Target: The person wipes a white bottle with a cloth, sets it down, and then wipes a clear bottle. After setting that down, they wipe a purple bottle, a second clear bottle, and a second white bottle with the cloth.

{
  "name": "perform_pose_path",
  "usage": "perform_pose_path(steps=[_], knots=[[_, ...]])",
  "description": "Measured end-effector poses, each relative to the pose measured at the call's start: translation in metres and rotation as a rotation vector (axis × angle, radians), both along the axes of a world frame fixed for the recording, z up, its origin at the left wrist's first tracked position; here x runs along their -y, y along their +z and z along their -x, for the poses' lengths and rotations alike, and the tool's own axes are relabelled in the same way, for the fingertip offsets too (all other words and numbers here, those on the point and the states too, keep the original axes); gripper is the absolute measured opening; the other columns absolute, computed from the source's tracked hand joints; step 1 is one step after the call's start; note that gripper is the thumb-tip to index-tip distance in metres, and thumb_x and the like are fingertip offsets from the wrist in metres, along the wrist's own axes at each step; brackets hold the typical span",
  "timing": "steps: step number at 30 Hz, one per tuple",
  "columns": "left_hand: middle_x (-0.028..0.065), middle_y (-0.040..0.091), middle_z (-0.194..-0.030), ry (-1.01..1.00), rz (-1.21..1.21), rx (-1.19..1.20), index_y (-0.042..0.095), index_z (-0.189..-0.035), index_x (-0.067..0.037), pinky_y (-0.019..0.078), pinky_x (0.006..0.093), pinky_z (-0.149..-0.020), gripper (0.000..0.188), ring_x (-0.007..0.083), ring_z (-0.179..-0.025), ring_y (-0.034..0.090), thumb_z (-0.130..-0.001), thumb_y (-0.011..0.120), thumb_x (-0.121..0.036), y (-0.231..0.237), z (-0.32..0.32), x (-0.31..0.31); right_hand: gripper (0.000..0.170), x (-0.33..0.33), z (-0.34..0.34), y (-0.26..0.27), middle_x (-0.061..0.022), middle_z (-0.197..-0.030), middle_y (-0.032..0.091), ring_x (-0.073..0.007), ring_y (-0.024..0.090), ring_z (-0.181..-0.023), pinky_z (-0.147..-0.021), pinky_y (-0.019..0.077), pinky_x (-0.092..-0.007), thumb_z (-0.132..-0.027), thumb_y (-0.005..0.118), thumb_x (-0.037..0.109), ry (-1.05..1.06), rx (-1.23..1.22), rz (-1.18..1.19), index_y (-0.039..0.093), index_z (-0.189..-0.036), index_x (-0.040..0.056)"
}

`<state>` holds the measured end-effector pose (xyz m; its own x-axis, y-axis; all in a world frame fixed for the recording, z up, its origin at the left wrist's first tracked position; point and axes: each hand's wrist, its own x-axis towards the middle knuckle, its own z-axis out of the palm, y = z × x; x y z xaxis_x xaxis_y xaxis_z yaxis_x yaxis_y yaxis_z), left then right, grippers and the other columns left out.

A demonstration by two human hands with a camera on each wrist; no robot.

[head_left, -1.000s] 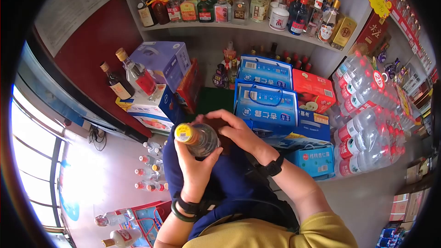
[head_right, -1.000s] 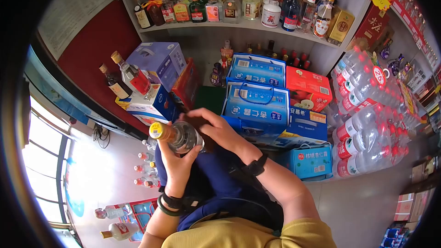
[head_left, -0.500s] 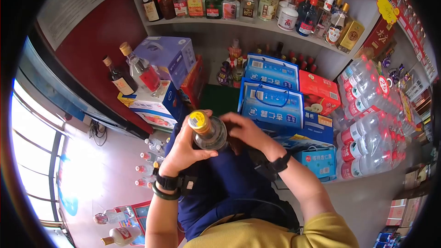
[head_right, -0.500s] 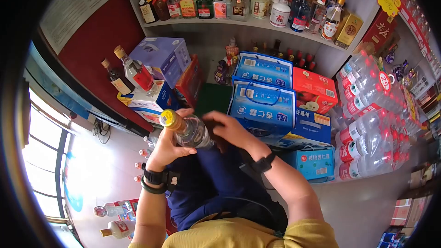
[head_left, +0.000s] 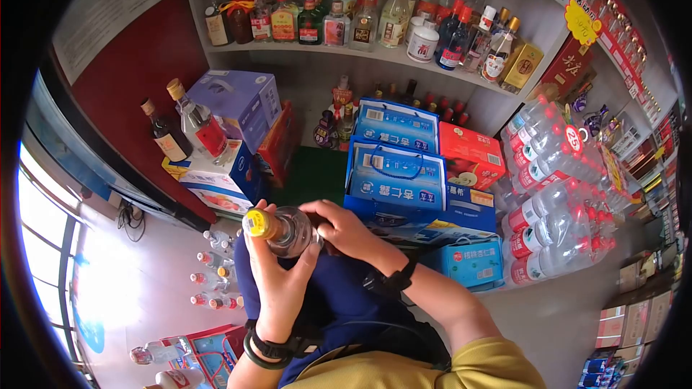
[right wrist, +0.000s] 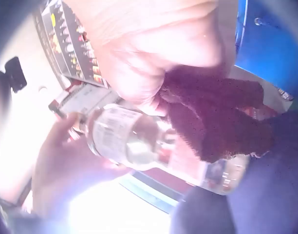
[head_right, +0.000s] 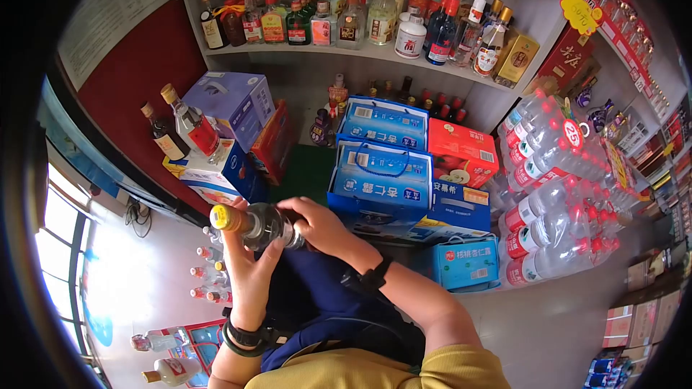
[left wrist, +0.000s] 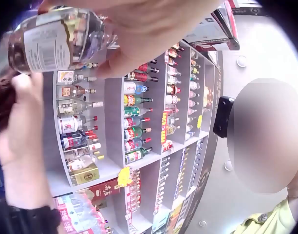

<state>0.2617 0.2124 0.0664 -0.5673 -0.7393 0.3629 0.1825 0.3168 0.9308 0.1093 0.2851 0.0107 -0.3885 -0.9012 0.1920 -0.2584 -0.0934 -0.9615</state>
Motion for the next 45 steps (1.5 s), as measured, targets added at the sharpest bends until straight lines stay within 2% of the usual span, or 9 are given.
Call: perform_pose_path(steps=[3,8,13,16,19,24,31,39,45], knots=[[0.0089,0.048,-0.12,0.052,-0.045,-0.028,0.052,-0.117,0.001,0.0453,0.0313,-0.091,0.045,0.0202,-0.105,0.054,-0.077,0.072,-0.001,-0.002,0.01,-0.001,0.044,-0.01,0.001,-0.016,-0.0075,-0.096,0.062,-0.0111,0.06,-0.061,-0.05,0.0482,-0.024,-0.086,0.046,-0.005,-0.049,-0.104,-0.018,0.053,-0.128,0.0059],[0.006,0.05,-0.115,-0.12,-0.063,-0.069,0.062,-0.096,-0.001,0.0422,0.0316,-0.093,0.024,0.0191,-0.104,0.054,-0.076,0.073,-0.005,0.001,0.021,0.028,0.046,-0.018,0.015,0.05,-0.0074,-0.118,0.061,-0.0133,0.057,-0.111,-0.096,0.0447,-0.0287,-0.085,0.042,-0.004,-0.035,0.364,0.168,0.054,-0.129,0.0045],[0.0054,0.047,-0.118,-0.369,0.009,-0.092,0.059,-0.108,-0.003,0.0406,0.0323,-0.097,0.039,0.0189,-0.111,0.052,-0.074,0.077,-0.008,0.002,0.021,0.053,0.046,-0.012,0.015,0.042,-0.006,-0.117,0.061,-0.0168,0.057,-0.113,-0.098,0.044,-0.0301,-0.083,0.043,-0.004,0.039,0.314,0.047,0.055,-0.126,0.0032],[0.0057,0.057,-0.113,-0.275,0.017,-0.062,0.058,-0.113,-0.003,0.0416,0.0324,-0.097,0.045,0.0168,-0.108,0.055,-0.073,0.078,-0.006,-0.006,0.009,0.07,0.044,-0.021,0.029,-0.015,-0.0073,-0.106,0.063,-0.022,0.062,-0.107,-0.093,0.0471,-0.0314,-0.081,0.042,-0.005,0.02,-0.277,-0.273,0.059,-0.12,0.0034],[0.009,0.063,-0.118,-0.203,0.004,-0.009,0.055,-0.124,-0.001,0.0422,0.0328,-0.099,0.052,0.0184,-0.11,0.058,-0.076,0.074,0.003,-0.005,-0.006,0.076,0.045,-0.029,0.035,-0.005,-0.0073,-0.107,0.064,-0.0185,0.062,-0.104,-0.09,0.0482,-0.0292,-0.081,0.043,-0.006,-0.041,0.319,-0.322,0.059,-0.121,0.004],[0.0131,0.054,-0.132,-0.142,-0.175,-0.165,0.039,-0.139,-0.002,0.0373,0.036,-0.105,0.053,0.0229,-0.121,0.053,-0.09,0.055,0.005,-0.009,-0.004,0.06,0.046,0.008,0.017,0.041,-0.0089,-0.118,0.063,-0.0152,0.06,-0.107,-0.093,0.0464,-0.0277,-0.082,0.047,-0.006,-0.007,0.108,0.149,0.055,-0.126,0.0038],[0.0059,0.061,-0.095,-0.064,-0.196,-0.206,0.047,-0.11,-0.006,0.0408,0.0331,-0.098,0.033,0.0169,-0.098,0.06,-0.084,0.065,0.002,-0.007,0.005,0.048,0.045,0.001,0.016,-0.019,-0.0097,-0.114,0.063,-0.0193,0.064,-0.101,-0.087,0.0513,-0.0329,-0.079,0.046,-0.006,0.03,-0.367,-0.234,0.062,-0.12,0.0049],[0.0077,0.06,-0.088,-0.458,-0.136,-0.296,0.054,-0.088,-0.006,0.0426,0.0371,-0.096,0.025,0.0208,-0.094,0.061,-0.074,0.074,-0.004,0.011,0.031,0.048,0.045,-0.008,0.022,0.066,-0.0063,-0.109,0.066,-0.0147,0.061,-0.104,-0.094,0.0459,-0.0297,-0.078,0.046,-0.005,0.111,0.218,0.003,0.06,-0.12,0.0015],[0.0077,0.057,-0.099,-0.309,0.041,-0.036,0.061,-0.089,-0.003,0.0446,0.0316,-0.085,0.026,0.0191,-0.093,0.056,-0.068,0.075,0.0,0.016,0.008,0.054,0.036,-0.013,0.047,-0.009,-0.0106,-0.102,0.069,-0.0202,0.066,-0.099,-0.088,0.0498,-0.0319,-0.077,0.049,-0.005,0.114,-0.402,-0.292,0.069,-0.104,0.0052]])
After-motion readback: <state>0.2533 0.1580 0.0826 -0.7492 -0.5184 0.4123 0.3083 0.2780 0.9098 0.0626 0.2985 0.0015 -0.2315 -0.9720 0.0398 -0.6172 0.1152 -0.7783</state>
